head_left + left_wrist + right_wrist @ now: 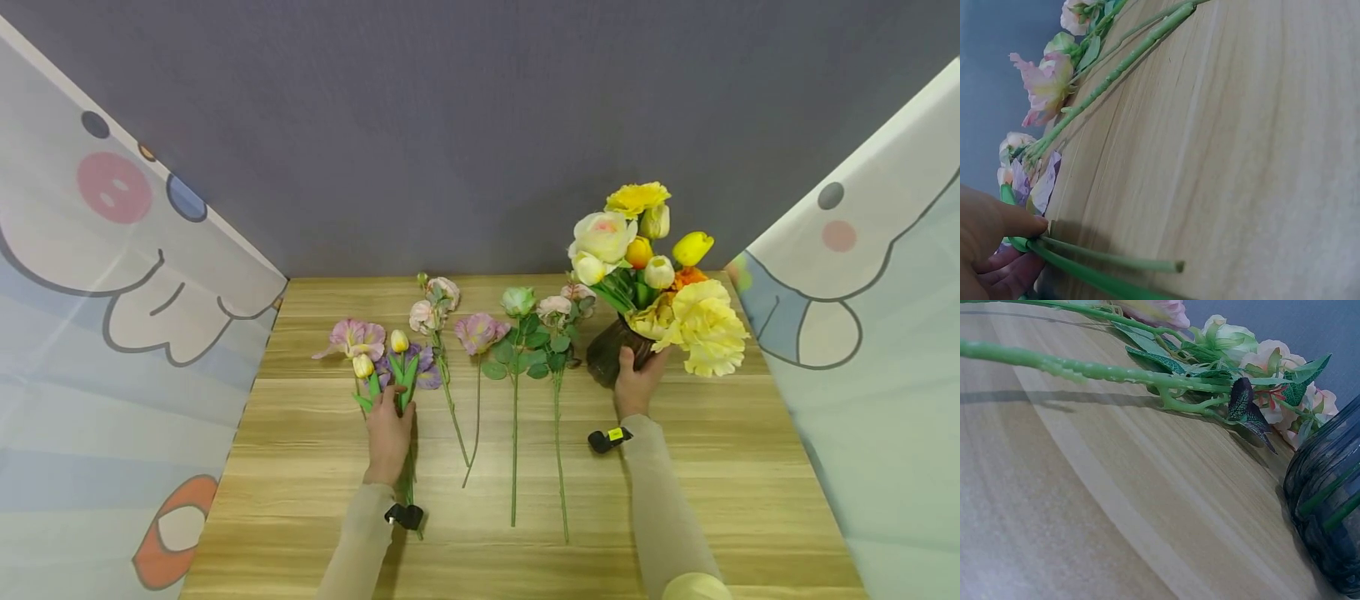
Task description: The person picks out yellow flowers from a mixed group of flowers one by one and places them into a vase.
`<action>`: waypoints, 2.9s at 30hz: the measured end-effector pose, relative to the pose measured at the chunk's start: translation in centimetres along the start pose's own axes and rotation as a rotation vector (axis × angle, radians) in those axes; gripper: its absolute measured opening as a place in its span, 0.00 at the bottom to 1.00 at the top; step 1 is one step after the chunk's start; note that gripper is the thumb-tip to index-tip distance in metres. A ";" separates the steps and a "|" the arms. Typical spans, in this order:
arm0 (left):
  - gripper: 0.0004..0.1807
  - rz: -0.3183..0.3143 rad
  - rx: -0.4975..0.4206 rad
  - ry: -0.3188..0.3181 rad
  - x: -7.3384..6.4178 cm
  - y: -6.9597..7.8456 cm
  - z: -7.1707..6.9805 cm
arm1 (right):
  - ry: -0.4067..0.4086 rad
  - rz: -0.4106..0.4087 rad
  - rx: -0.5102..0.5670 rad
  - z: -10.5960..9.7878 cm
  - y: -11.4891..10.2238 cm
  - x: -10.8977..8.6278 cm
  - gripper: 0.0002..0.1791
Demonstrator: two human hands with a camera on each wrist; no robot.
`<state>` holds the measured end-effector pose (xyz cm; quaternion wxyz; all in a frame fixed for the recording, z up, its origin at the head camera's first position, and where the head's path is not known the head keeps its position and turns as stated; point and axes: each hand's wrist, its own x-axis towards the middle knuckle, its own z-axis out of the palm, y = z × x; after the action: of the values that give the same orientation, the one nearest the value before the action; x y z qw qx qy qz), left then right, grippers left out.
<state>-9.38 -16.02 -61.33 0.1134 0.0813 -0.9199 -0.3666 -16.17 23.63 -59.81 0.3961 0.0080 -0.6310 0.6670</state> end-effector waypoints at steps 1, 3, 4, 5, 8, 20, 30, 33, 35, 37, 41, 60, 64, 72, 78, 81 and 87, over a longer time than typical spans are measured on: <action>0.16 -0.004 -0.006 -0.004 0.0 0.0 0.0 | 0.000 0.001 0.003 0.0 0.0 0.0 0.57; 0.15 -0.013 -0.028 -0.007 0.0 0.0 -0.1 | 0.004 0.004 0.007 0.0 0.0 0.0 0.57; 0.15 -0.017 -0.046 -0.006 0.0 0.0 -0.2 | 0.004 0.003 0.008 0.0 0.1 0.0 0.57; 0.15 -0.024 -0.065 -0.005 0.0 0.0 -0.3 | 0.003 0.003 0.011 0.0 0.1 -0.1 0.57; 0.16 -0.046 -0.115 0.003 0.1 0.0 -0.5 | 0.004 0.001 0.016 0.1 0.1 0.0 0.57; 0.19 -0.066 -0.157 0.055 0.2 0.3 -0.8 | 0.002 0.007 -0.013 0.0 -0.2 -0.1 0.58; 0.16 -0.206 -0.124 -0.025 0.7 0.2 -1.0 | -0.008 0.026 -0.020 -0.5 1.3 -0.1 0.58; 0.13 -0.225 -0.113 -0.028 0.9 0.0 -1.0 | -0.006 0.032 -0.025 -0.8 2.5 0.0 0.58; 0.12 -0.227 -0.112 -0.023 1.1 0.0 -1.0 | -0.006 0.035 -0.023 -1.0 2.9 0.0 0.58; 0.12 -0.219 -0.111 -0.020 1.1 0.0 -1.1 | -0.006 0.037 -0.026 -1.1 3.2 0.0 0.58; 0.13 -0.205 -0.109 -0.017 1.1 0.2 -1.2 | -0.008 0.030 -0.024 -1.1 3.4 0.1 0.59; 0.11 -0.285 -0.332 -0.014 2.2 2.7 -3.1 | -0.018 0.014 -0.008 -0.6 2.0 0.0 0.57; 0.08 -0.304 -0.477 -0.043 2.9 4.3 -3.7 | -0.021 0.023 0.001 -0.3 0.6 -0.1 0.56; 0.10 -0.262 -0.806 -0.041 3.9 7.8 -4.7 | -0.003 0.032 -0.008 -0.8 2.5 0.0 0.57; 0.11 -0.202 -0.933 -0.028 4.4 9.9 -5.0 | -0.016 0.028 0.003 -0.1 -0.1 -0.1 0.56; 0.12 -0.171 -1.045 -0.013 4.8 11.2 -4.9 | -0.021 0.011 -0.005 -0.1 -0.1 0.0 0.57; 0.11 -0.106 -1.196 0.018 5.5 14.4 -4.5 | -0.026 0.001 0.001 -0.1 0.1 0.1 0.56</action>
<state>-14.42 -9.92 -47.33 0.1288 0.0521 -0.5478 -0.8250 -16.20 23.81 -59.88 0.3875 0.0166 -0.6357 0.6674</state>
